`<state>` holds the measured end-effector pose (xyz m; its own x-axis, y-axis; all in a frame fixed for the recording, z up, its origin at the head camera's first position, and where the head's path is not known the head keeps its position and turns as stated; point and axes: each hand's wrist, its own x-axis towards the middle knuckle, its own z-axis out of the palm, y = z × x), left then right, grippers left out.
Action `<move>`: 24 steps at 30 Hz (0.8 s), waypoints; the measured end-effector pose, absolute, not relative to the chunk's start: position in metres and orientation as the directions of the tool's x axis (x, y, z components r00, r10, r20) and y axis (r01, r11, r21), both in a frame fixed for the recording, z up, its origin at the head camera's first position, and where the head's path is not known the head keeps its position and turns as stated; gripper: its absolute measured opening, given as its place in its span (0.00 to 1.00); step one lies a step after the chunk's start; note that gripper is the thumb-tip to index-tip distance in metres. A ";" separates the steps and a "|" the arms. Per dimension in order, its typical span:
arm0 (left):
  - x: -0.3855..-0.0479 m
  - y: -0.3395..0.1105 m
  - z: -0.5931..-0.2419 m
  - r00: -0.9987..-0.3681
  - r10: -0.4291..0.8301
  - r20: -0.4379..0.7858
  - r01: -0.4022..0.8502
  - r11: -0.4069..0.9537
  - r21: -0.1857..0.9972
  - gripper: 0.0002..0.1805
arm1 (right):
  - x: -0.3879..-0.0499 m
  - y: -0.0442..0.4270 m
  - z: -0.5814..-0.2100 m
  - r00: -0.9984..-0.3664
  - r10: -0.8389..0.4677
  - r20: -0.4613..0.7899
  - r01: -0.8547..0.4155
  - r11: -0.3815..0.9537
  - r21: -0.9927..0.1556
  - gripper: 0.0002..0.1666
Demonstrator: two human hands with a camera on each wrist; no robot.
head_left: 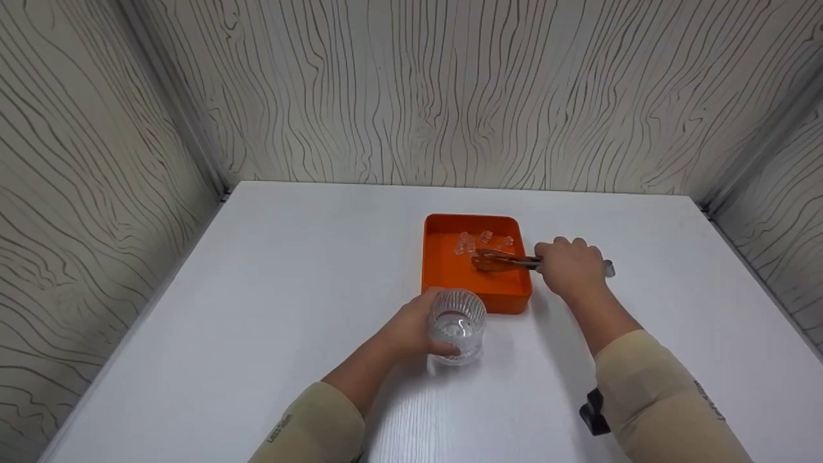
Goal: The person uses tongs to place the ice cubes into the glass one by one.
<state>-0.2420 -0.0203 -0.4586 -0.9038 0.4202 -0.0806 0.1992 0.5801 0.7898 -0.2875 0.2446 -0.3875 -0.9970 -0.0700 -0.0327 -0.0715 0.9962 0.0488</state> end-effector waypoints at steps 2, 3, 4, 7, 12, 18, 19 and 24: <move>-0.242 -0.020 -0.458 -0.905 0.417 -0.081 0.201 0.586 0.785 0.48 | -0.288 0.246 -0.388 -0.997 -0.073 -0.025 -0.074 0.996 0.045 0.10; -0.242 -0.020 -0.458 -0.906 0.416 -0.083 0.199 0.588 0.784 0.48 | -0.288 0.247 -0.389 -0.997 -0.075 -0.019 -0.076 0.996 0.045 0.09; -0.242 -0.020 -0.458 -0.906 0.414 -0.086 0.195 0.591 0.783 0.48 | -0.288 0.248 -0.389 -0.997 -0.077 -0.014 -0.077 0.996 0.044 0.09; -0.242 -0.020 -0.459 -0.906 0.415 -0.088 0.195 0.591 0.783 0.48 | -0.287 0.250 -0.388 -0.996 -0.084 0.003 -0.084 0.996 0.041 0.09; -0.242 -0.021 -0.459 -0.898 0.434 -0.072 0.215 0.576 0.789 0.48 | -0.285 0.256 -0.385 -0.996 -0.089 0.019 -0.089 0.996 0.020 0.11; -0.243 -0.021 -0.458 -0.899 0.429 -0.084 0.210 0.592 0.778 0.48 | -0.282 0.266 -0.383 -0.996 -0.082 0.039 -0.083 0.996 -0.014 0.13; -0.243 -0.020 -0.458 -0.900 0.428 -0.085 0.208 0.593 0.778 0.48 | -0.281 0.267 -0.382 -0.996 -0.079 0.041 -0.080 0.997 -0.022 0.13; -0.243 -0.021 -0.458 -0.900 0.427 -0.081 0.208 0.588 0.781 0.49 | -0.280 0.274 -0.380 -0.998 -0.058 0.036 -0.060 0.996 -0.058 0.13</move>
<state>-0.2427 -0.0207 -0.4583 -0.9005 0.4272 -0.0813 0.2084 0.5881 0.7815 -0.2798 0.2740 -0.3796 -0.9977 -0.0581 0.0360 -0.0602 0.9965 -0.0585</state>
